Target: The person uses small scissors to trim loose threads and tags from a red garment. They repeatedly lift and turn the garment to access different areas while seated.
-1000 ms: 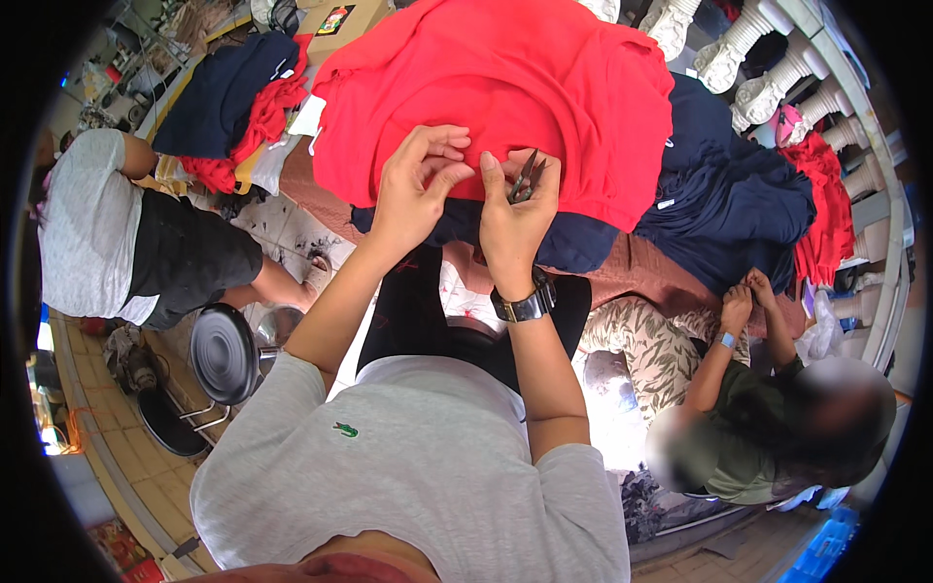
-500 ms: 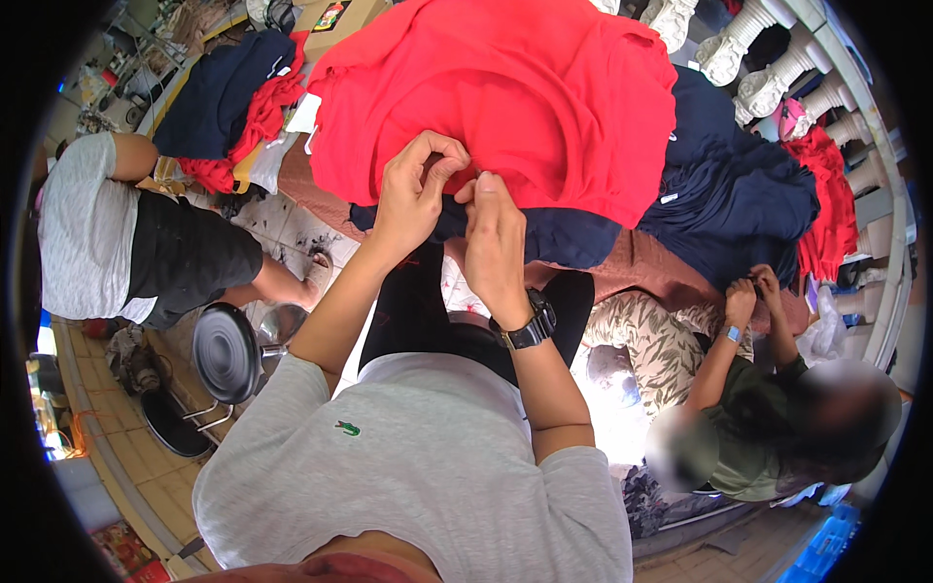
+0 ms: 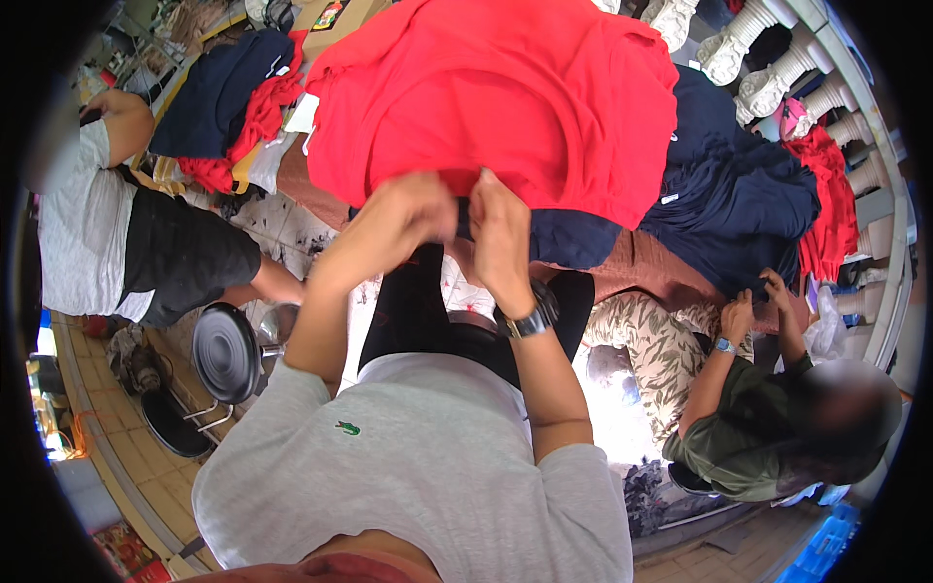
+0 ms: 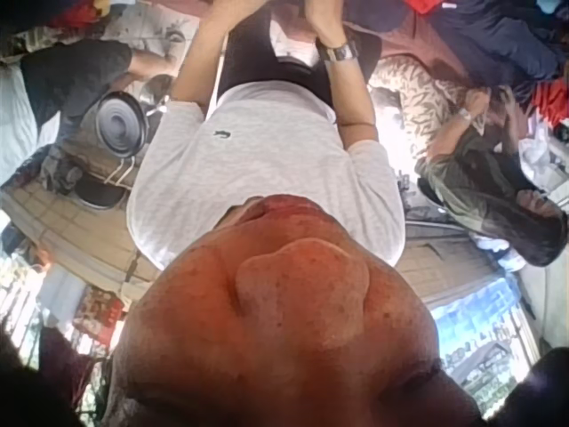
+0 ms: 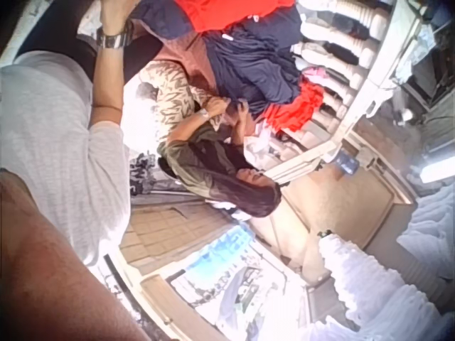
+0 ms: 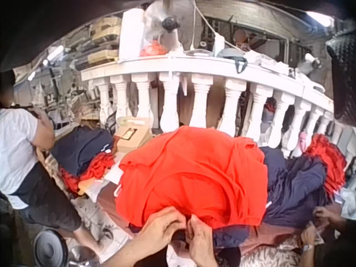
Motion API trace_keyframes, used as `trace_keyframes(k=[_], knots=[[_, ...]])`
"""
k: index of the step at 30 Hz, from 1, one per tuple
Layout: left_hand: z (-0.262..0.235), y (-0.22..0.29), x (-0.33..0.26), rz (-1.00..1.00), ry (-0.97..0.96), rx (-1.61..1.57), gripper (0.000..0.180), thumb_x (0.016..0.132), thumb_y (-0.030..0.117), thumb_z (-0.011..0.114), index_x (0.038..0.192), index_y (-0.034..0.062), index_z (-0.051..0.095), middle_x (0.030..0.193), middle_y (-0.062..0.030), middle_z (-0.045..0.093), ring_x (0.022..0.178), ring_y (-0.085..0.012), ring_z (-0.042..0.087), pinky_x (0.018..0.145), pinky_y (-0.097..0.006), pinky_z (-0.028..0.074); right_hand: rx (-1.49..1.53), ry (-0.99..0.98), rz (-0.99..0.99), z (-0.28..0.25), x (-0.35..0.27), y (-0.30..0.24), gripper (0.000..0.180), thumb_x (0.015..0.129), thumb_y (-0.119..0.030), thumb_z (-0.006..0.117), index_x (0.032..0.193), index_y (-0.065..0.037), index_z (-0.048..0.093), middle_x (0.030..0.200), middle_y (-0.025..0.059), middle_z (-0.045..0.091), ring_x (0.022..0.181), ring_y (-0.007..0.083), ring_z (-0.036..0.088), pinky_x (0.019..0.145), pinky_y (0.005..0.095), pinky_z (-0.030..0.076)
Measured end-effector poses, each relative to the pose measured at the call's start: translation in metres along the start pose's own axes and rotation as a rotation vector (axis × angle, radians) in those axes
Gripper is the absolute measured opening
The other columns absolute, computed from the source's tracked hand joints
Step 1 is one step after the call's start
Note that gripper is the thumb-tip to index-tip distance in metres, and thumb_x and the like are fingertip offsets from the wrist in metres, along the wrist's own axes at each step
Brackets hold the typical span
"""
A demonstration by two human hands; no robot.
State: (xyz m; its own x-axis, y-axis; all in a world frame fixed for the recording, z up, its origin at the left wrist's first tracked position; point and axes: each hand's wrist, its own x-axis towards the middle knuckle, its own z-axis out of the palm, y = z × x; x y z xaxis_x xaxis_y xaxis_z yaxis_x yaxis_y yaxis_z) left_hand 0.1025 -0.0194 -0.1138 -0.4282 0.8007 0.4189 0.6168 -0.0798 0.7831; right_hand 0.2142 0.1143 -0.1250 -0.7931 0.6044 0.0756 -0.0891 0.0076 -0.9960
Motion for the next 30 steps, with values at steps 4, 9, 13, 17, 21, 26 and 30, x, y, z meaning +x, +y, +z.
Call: trace_keyframes(k=[4,9,13,17,21,26,30], knots=[[-0.03,0.033,-0.027,-0.037,0.048,0.402,0.035,0.075,0.012,0.082,0.105,0.0058,0.064,0.113,-0.0109,0.058,0.102,-0.0337,0.056,0.088,-0.043,0.045,-0.158,0.215,-0.301,-0.012,-0.012,-0.025,0.02,0.097,-0.021,0.065,0.095,-0.004,0.056,0.069,-0.0022,0.045,0.054,0.0068,0.04,0.048,0.0264,0.03],[-0.053,-0.002,-0.035,0.035,0.317,0.807,0.033,0.071,0.008,0.082,0.099,0.0084,0.064,0.127,-0.0062,0.057,0.12,-0.0333,0.049,0.098,-0.047,0.037,-0.981,0.4,-0.739,-0.061,0.002,-0.036,0.043,0.077,-0.002,0.071,0.119,-0.005,0.063,0.102,0.0126,0.057,0.076,0.0258,0.059,0.057,0.035,0.046],[-0.072,-0.008,-0.044,0.109,0.35,0.748,0.024,0.071,0.009,0.082,0.087,0.0073,0.064,0.123,-0.0045,0.061,0.118,-0.0324,0.052,0.096,-0.047,0.039,-1.048,0.395,-0.765,-0.076,0.004,-0.046,0.032,0.079,-0.001,0.073,0.109,-0.007,0.067,0.101,0.0119,0.059,0.069,0.0268,0.059,0.058,0.0367,0.047],[-0.07,-0.007,-0.048,0.163,0.323,0.69,0.026,0.07,0.013,0.084,0.082,0.0069,0.062,0.123,-0.0039,0.062,0.119,-0.032,0.052,0.096,-0.047,0.04,-0.857,0.307,-0.744,-0.056,-0.009,-0.047,0.012,0.083,0.0,0.074,0.092,-0.004,0.069,0.073,0.0063,0.058,0.057,0.0163,0.054,0.051,0.0297,0.042],[-0.066,0.006,-0.043,0.211,0.335,0.692,0.028,0.071,0.014,0.086,0.086,0.0063,0.064,0.118,-0.0068,0.064,0.115,-0.0322,0.055,0.096,-0.046,0.043,-0.198,0.006,-0.123,-0.003,-0.023,-0.013,0.025,0.1,-0.018,0.067,0.109,0.005,0.07,0.086,0.0066,0.073,0.077,0.0065,0.063,0.065,0.0213,0.047],[-0.032,0.005,-0.018,0.28,0.45,0.425,0.025,0.079,0.01,0.081,0.099,0.0022,0.067,0.103,-0.0137,0.064,0.098,-0.0336,0.062,0.084,-0.041,0.051,0.101,0.169,-0.024,0.024,0.008,0.014,0.028,0.104,-0.025,0.063,0.092,0.001,0.065,0.078,0.0055,0.072,0.057,0.0016,0.048,0.05,0.0211,0.034],[0.007,-0.011,0.007,0.211,0.467,0.23,0.024,0.079,0.003,0.081,0.1,-0.0004,0.07,0.095,-0.0127,0.066,0.082,-0.0245,0.064,0.068,-0.033,0.051,0.27,0.105,-0.007,0.026,0.005,0.014,0.027,0.104,-0.026,0.064,0.085,-0.006,0.06,0.058,-0.0082,0.045,0.048,-0.0006,0.032,0.043,0.0219,0.021]])
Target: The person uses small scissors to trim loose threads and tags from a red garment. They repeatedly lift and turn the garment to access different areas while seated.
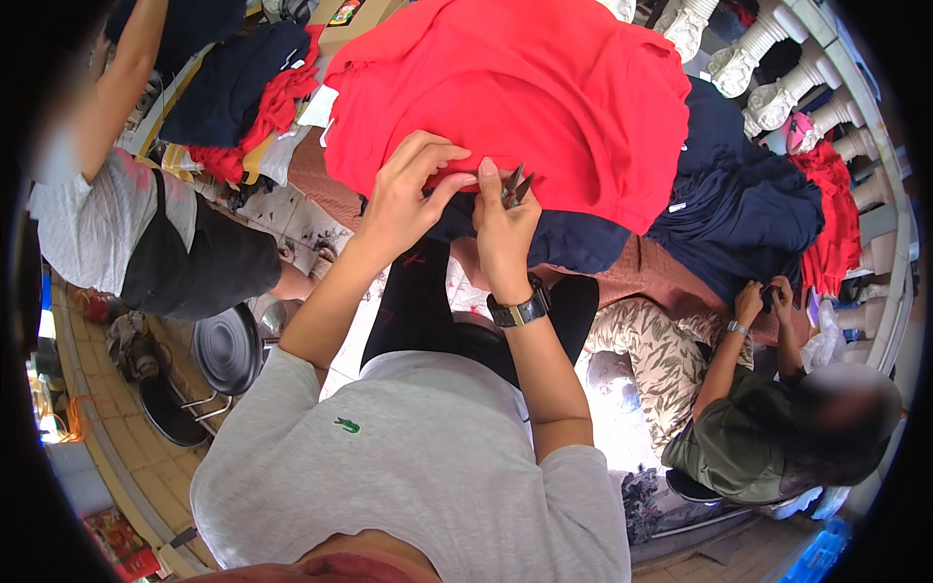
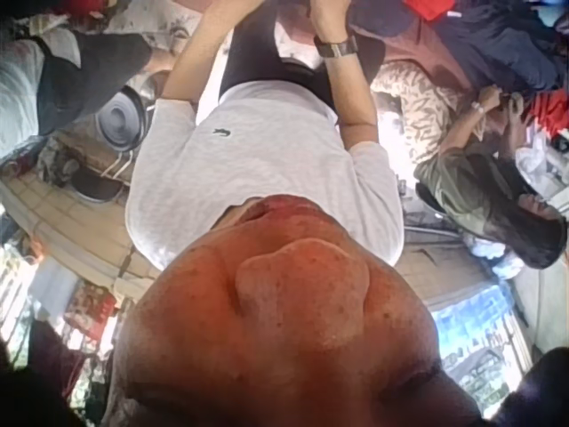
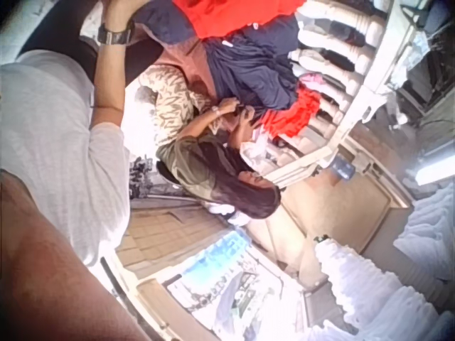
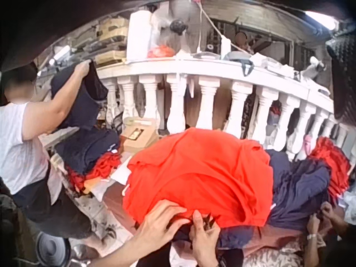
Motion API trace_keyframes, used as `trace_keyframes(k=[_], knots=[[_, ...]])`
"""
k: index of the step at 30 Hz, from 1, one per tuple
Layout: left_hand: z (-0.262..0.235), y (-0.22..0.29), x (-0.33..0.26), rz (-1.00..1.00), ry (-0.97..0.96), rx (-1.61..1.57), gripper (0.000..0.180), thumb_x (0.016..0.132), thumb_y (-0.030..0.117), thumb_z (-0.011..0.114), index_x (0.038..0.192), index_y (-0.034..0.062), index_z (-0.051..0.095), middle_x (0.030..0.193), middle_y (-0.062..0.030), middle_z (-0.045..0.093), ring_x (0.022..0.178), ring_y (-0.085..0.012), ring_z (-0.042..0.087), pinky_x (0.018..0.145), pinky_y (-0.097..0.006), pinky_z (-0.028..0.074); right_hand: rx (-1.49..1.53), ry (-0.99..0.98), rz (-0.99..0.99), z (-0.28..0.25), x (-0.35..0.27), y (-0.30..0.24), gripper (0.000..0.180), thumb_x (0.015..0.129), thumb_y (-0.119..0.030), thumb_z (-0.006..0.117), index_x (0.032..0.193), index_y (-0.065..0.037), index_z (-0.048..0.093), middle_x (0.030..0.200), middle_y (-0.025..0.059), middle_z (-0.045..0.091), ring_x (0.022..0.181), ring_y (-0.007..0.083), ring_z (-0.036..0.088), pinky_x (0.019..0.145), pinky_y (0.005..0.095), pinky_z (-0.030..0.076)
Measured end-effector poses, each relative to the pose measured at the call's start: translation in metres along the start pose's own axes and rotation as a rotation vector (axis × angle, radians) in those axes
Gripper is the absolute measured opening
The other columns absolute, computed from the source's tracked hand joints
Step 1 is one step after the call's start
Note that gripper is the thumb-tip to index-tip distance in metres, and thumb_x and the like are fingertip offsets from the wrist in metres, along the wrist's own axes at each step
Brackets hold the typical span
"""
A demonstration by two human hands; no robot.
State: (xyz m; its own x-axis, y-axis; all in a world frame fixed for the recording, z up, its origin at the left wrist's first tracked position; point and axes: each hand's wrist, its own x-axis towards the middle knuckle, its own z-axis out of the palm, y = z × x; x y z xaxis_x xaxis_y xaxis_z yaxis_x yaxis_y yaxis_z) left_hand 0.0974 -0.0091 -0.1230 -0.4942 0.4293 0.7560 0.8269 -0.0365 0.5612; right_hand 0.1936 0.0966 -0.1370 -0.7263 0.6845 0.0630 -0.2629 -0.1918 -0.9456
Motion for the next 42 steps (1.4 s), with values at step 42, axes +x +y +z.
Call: trace_keyframes(k=[42], knots=[[-0.064,0.008,-0.018,-0.037,-0.148,0.526,0.038,0.072,0.014,0.085,0.106,0.011,0.068,0.122,-0.008,0.057,0.115,-0.0341,0.047,0.099,-0.047,0.038,-0.653,0.003,-0.543,-0.013,-0.01,-0.041,0.023,0.095,-0.007,0.064,0.117,-0.002,0.06,0.082,0.0074,0.066,0.056,0.008,0.049,0.05,0.0239,0.037]])
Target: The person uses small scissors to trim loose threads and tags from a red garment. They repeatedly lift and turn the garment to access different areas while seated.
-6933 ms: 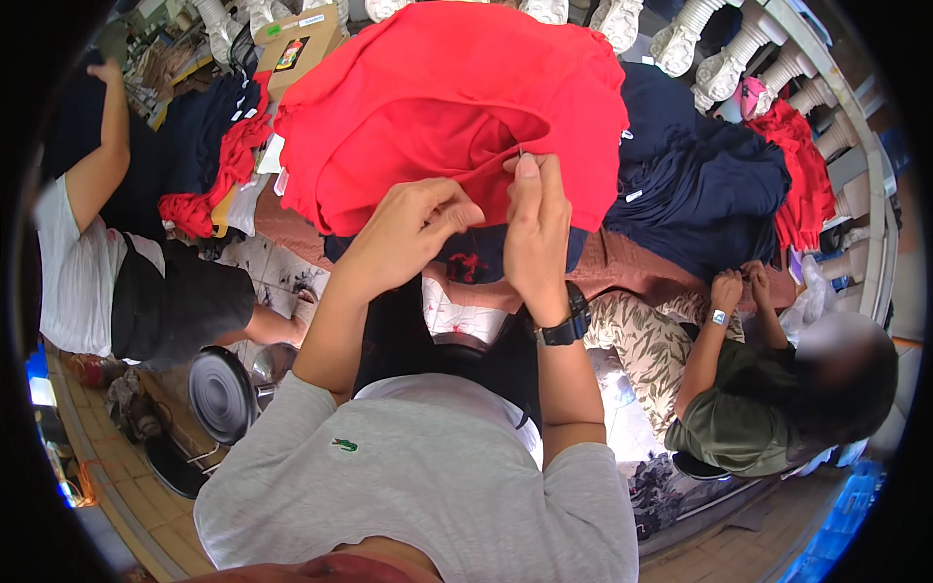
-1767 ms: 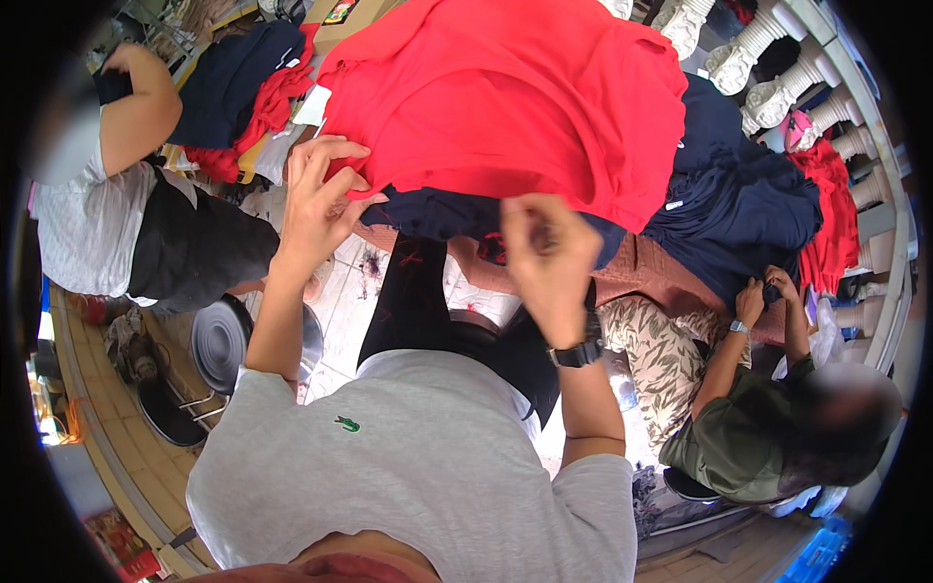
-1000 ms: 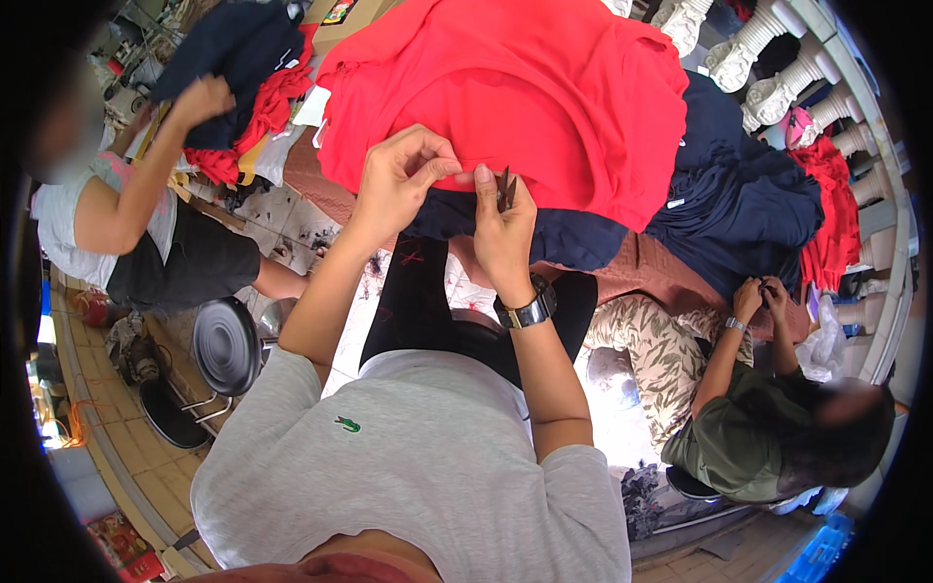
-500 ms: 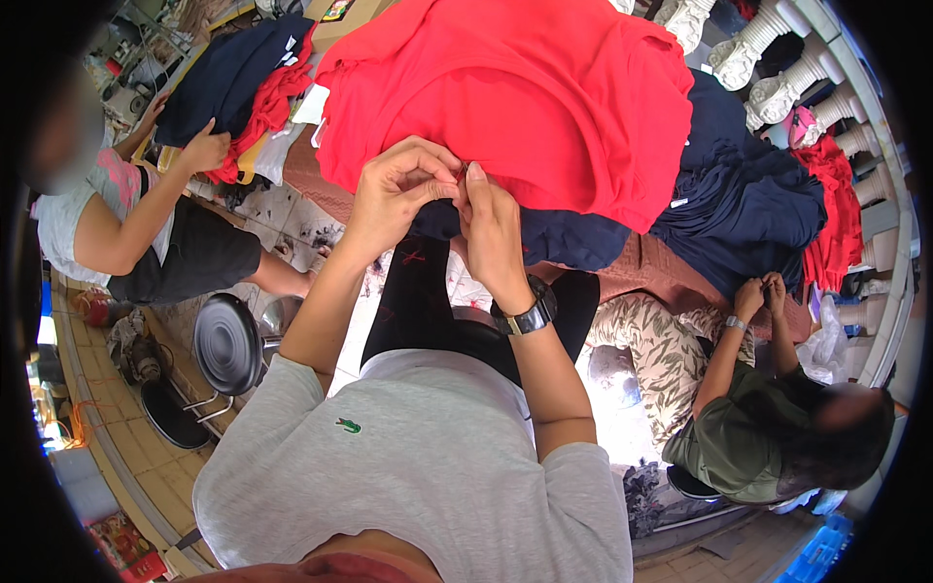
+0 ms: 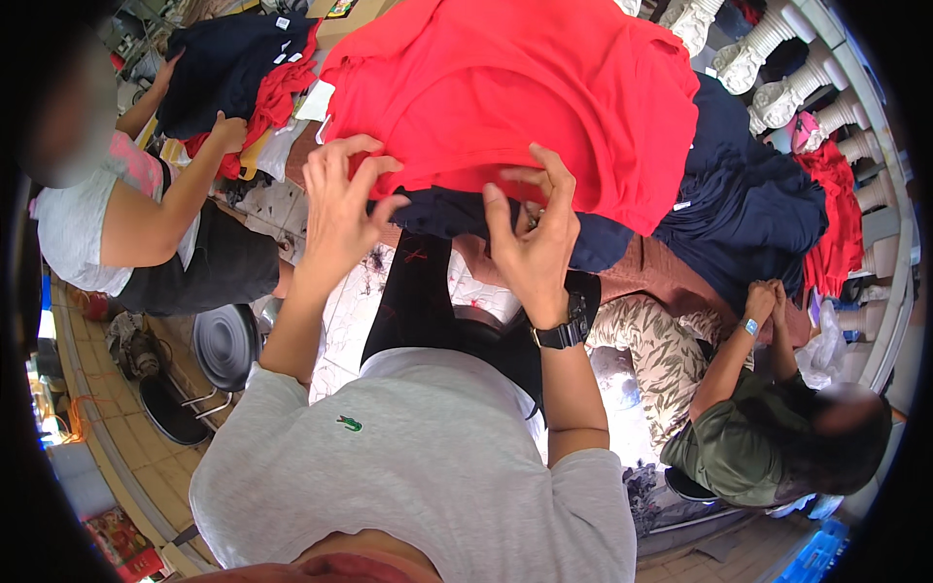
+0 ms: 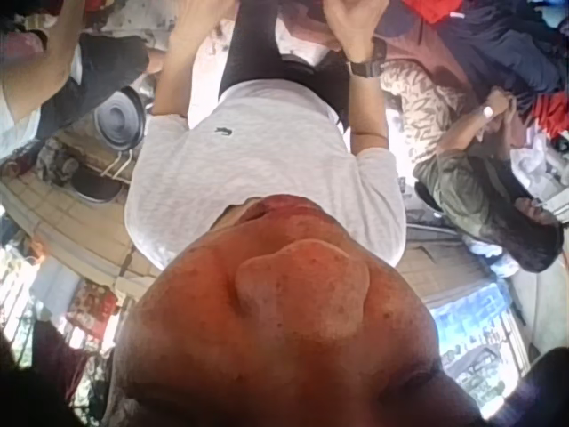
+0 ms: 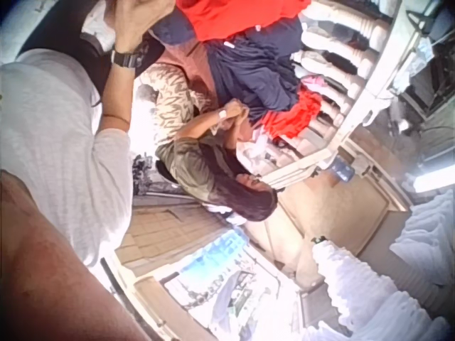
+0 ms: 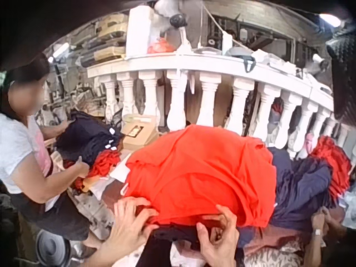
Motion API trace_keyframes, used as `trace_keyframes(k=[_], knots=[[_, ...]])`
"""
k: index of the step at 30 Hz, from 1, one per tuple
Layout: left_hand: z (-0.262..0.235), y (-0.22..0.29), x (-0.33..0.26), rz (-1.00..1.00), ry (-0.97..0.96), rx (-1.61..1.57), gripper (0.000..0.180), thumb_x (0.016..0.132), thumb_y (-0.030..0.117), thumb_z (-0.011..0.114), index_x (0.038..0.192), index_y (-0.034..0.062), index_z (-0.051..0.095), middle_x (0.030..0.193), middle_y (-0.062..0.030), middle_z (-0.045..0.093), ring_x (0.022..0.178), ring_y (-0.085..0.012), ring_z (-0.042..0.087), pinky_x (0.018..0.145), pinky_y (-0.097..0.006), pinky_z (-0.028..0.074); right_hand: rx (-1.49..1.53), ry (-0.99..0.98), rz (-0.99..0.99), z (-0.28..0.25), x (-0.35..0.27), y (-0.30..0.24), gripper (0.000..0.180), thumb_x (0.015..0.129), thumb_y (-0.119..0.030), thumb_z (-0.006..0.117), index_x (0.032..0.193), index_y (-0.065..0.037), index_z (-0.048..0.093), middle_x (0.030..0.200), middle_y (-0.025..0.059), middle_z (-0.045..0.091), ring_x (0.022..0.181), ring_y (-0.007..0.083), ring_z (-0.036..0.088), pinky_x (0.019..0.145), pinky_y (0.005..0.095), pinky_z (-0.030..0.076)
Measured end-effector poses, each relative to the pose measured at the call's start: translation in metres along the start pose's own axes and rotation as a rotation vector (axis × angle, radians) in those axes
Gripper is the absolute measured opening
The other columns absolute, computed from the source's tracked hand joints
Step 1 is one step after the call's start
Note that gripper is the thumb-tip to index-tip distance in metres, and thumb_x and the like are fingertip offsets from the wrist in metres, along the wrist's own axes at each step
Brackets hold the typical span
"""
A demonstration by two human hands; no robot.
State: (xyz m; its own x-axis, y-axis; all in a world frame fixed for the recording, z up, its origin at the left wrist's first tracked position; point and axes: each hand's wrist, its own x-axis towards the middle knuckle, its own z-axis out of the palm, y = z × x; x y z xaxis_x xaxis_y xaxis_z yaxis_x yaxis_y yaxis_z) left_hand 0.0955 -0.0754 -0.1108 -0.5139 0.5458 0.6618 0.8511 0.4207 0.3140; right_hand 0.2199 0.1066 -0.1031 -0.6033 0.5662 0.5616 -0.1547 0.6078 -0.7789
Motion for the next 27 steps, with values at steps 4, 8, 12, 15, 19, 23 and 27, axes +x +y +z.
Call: trace_keyframes(k=[4,8,12,15,19,23,27], knots=[[-0.006,-0.028,-0.008,0.091,0.035,0.029,0.03,0.079,0.011,0.08,0.105,0.0088,0.064,0.123,-0.0097,0.06,0.115,-0.0336,0.051,0.098,-0.047,0.042,-0.222,0.035,-0.046,-0.017,0.005,0.013,0.04,0.09,0.001,0.068,0.129,-0.005,0.062,0.09,0.0088,0.072,0.057,0.0095,0.053,0.05,0.0242,0.039],[-0.026,-0.049,-0.002,0.002,0.102,-0.52,0.012,0.085,0.008,0.074,0.09,0.0055,0.062,0.105,-0.0138,0.067,0.112,-0.0322,0.062,0.096,-0.045,0.046,-0.557,0.223,-0.324,-0.04,0.031,0.017,0.018,0.089,-0.001,0.071,0.107,-0.004,0.07,0.093,0.0122,0.068,0.079,0.0274,0.066,0.063,0.0373,0.05],[-0.028,-0.044,0.067,-0.101,0.365,-0.379,0.019,0.092,0.011,0.072,0.098,-0.0006,0.059,0.091,-0.0164,0.069,0.086,-0.0299,0.072,0.079,-0.038,0.053,-0.656,0.269,-0.457,-0.05,0.101,-0.008,0.009,0.092,-0.012,0.073,0.099,-0.006,0.071,0.093,0.0114,0.067,0.081,0.0319,0.066,0.065,0.0398,0.05],[-0.015,-0.077,0.11,-0.054,0.301,-0.308,0.018,0.095,0.011,0.071,0.102,-0.0009,0.059,0.095,-0.0147,0.07,0.087,-0.0227,0.069,0.081,-0.031,0.052,-0.608,0.113,-0.458,-0.046,0.151,0.009,0.014,0.093,-0.02,0.072,0.097,-0.007,0.071,0.088,0.0089,0.065,0.074,0.0314,0.064,0.063,0.0385,0.049],[-0.01,-0.087,0.119,0.003,0.162,-0.106,0.02,0.092,0.018,0.073,0.102,0.0023,0.064,0.094,-0.0154,0.07,0.09,-0.0346,0.068,0.081,-0.041,0.052,-0.583,0.098,-0.489,-0.045,0.154,0.016,0.017,0.094,-0.024,0.072,0.096,-0.008,0.072,0.084,0.0074,0.062,0.069,0.0298,0.062,0.059,0.0375,0.046],[-0.003,-0.091,0.119,0.019,0.22,-0.118,0.021,0.092,0.022,0.072,0.1,0.0041,0.066,0.09,-0.0171,0.07,0.085,-0.0391,0.066,0.077,-0.046,0.052,-0.48,0.033,-0.404,-0.053,0.153,0.021,0.014,0.095,-0.018,0.07,0.1,-0.005,0.072,0.086,0.0079,0.065,0.071,0.0244,0.064,0.063,0.0337,0.047],[-0.002,-0.1,0.117,-0.048,0.186,-0.345,0.021,0.094,0.021,0.07,0.101,0.0014,0.067,0.096,-0.0181,0.072,0.09,-0.0398,0.067,0.081,-0.043,0.053,-0.22,-0.076,-0.34,-0.064,0.16,0.028,0.012,0.096,-0.009,0.065,0.103,-0.002,0.072,0.09,0.009,0.069,0.079,0.0198,0.066,0.072,0.0296,0.049]])
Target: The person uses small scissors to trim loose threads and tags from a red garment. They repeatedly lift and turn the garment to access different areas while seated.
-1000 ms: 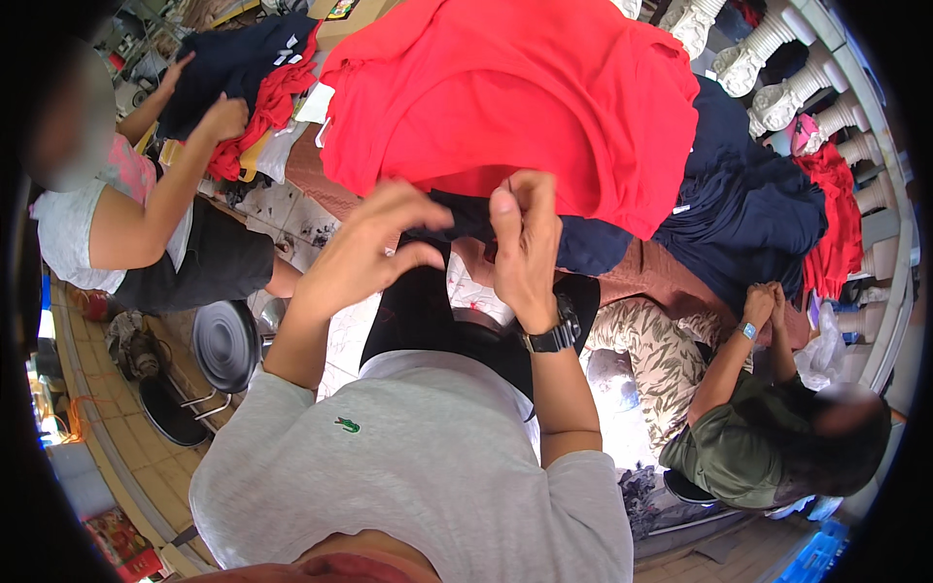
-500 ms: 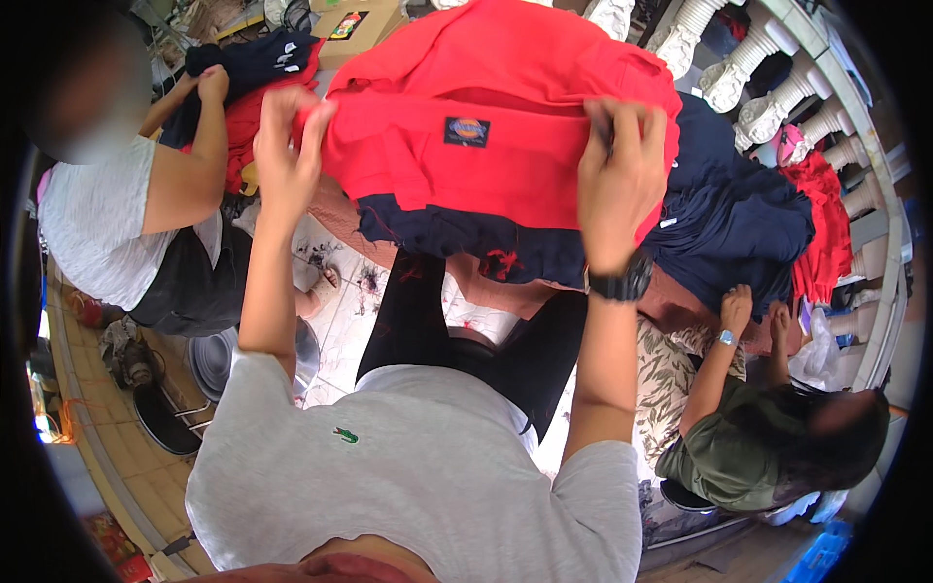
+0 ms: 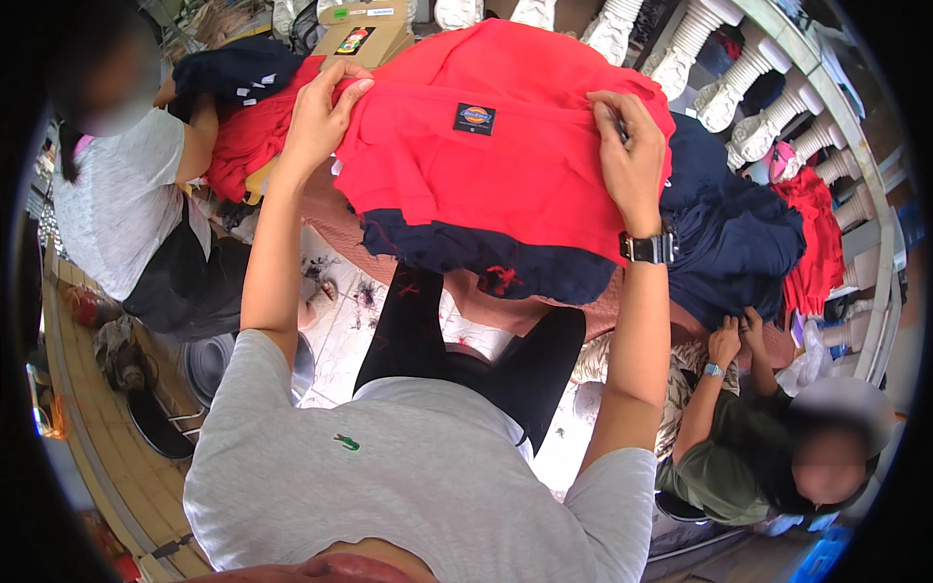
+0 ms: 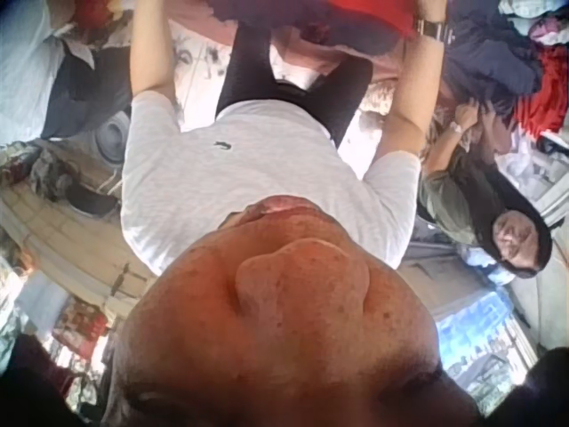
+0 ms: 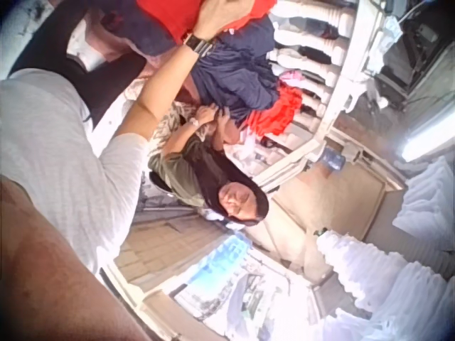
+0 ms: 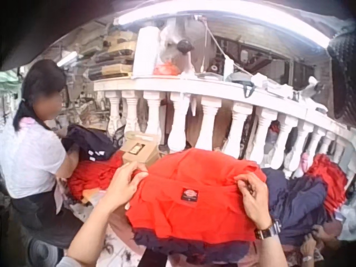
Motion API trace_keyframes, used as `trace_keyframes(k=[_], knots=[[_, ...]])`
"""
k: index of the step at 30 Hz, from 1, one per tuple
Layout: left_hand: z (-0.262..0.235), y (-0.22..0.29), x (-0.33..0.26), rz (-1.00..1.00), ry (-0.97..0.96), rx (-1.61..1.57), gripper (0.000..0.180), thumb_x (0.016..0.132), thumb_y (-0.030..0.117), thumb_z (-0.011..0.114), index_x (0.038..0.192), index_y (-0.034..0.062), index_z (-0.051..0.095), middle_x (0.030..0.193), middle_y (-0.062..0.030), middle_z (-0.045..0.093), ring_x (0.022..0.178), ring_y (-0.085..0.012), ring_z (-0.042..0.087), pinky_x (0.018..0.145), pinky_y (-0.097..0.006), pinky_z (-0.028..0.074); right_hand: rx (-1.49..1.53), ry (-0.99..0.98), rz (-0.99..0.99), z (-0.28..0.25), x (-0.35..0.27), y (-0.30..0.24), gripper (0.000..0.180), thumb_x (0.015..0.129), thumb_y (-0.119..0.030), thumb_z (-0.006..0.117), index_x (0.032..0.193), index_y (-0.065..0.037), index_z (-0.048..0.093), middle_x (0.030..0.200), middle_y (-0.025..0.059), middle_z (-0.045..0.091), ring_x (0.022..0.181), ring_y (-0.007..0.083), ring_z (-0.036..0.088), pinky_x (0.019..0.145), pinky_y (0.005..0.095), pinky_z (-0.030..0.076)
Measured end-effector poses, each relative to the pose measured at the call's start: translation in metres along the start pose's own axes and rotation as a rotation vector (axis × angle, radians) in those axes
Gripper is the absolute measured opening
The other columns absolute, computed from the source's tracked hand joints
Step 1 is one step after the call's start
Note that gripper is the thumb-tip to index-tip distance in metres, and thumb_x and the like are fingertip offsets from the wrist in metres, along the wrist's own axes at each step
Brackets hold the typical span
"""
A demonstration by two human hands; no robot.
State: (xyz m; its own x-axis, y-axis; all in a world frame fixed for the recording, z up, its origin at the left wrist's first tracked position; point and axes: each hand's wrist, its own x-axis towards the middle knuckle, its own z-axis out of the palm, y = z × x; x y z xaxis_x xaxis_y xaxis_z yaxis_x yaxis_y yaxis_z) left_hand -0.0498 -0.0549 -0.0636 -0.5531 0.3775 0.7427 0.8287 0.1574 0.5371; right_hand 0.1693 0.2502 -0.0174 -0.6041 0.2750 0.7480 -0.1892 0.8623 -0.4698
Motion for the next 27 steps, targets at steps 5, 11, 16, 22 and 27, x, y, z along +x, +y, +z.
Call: trace_keyframes(k=[5,11,16,22,27], knots=[[-0.004,0.005,-0.002,-0.023,0.008,-0.005,0.02,0.094,0.02,0.068,0.098,0.0007,0.067,0.097,-0.0182,0.072,0.093,-0.0382,0.067,0.085,-0.042,0.053,-0.197,0.122,-0.151,0.004,-0.002,-0.042,0.015,0.091,-0.003,0.066,0.105,-0.003,0.072,0.095,0.0074,0.068,0.086,0.0189,0.067,0.074,0.0292,0.052],[0.01,0.04,-0.016,0.195,0.166,0.3,0.017,0.085,0.002,0.072,0.101,0.0022,0.069,0.096,-0.0122,0.066,0.093,-0.0327,0.064,0.081,-0.041,0.052,0.146,-0.125,-0.16,0.086,-0.014,-0.105,0.025,0.084,0.001,0.069,0.108,-0.005,0.068,0.097,0.0113,0.065,0.071,0.0259,0.064,0.064,0.0373,0.051],[0.031,0.044,-0.038,-0.073,0.022,0.135,0.015,0.087,0.0,0.073,0.101,-0.0014,0.069,0.095,-0.0146,0.066,0.089,-0.027,0.07,0.075,-0.036,0.058,0.079,-0.159,-0.009,0.128,-0.02,-0.09,0.027,0.082,-0.001,0.071,0.108,-0.005,0.067,0.099,0.0114,0.065,0.076,0.0297,0.067,0.066,0.0388,0.053],[0.032,0.045,-0.041,0.138,0.015,0.352,0.011,0.088,0.004,0.072,0.094,-0.0017,0.065,0.091,-0.0148,0.066,0.089,-0.0292,0.068,0.082,-0.038,0.056,0.096,-0.155,-0.058,0.133,-0.02,-0.075,0.024,0.083,-0.002,0.072,0.106,-0.005,0.068,0.098,0.0117,0.068,0.082,0.0301,0.07,0.069,0.0382,0.054],[0.031,0.035,-0.037,-0.195,-0.071,-0.092,0.01,0.097,0.008,0.066,0.094,-0.0006,0.062,0.1,-0.0096,0.07,0.094,-0.0178,0.065,0.087,-0.032,0.052,0.284,-0.08,0.085,0.133,-0.019,-0.08,0.016,0.087,-0.005,0.074,0.101,0.0,0.067,0.087,0.0121,0.07,0.079,0.0248,0.07,0.068,0.0346,0.053]])
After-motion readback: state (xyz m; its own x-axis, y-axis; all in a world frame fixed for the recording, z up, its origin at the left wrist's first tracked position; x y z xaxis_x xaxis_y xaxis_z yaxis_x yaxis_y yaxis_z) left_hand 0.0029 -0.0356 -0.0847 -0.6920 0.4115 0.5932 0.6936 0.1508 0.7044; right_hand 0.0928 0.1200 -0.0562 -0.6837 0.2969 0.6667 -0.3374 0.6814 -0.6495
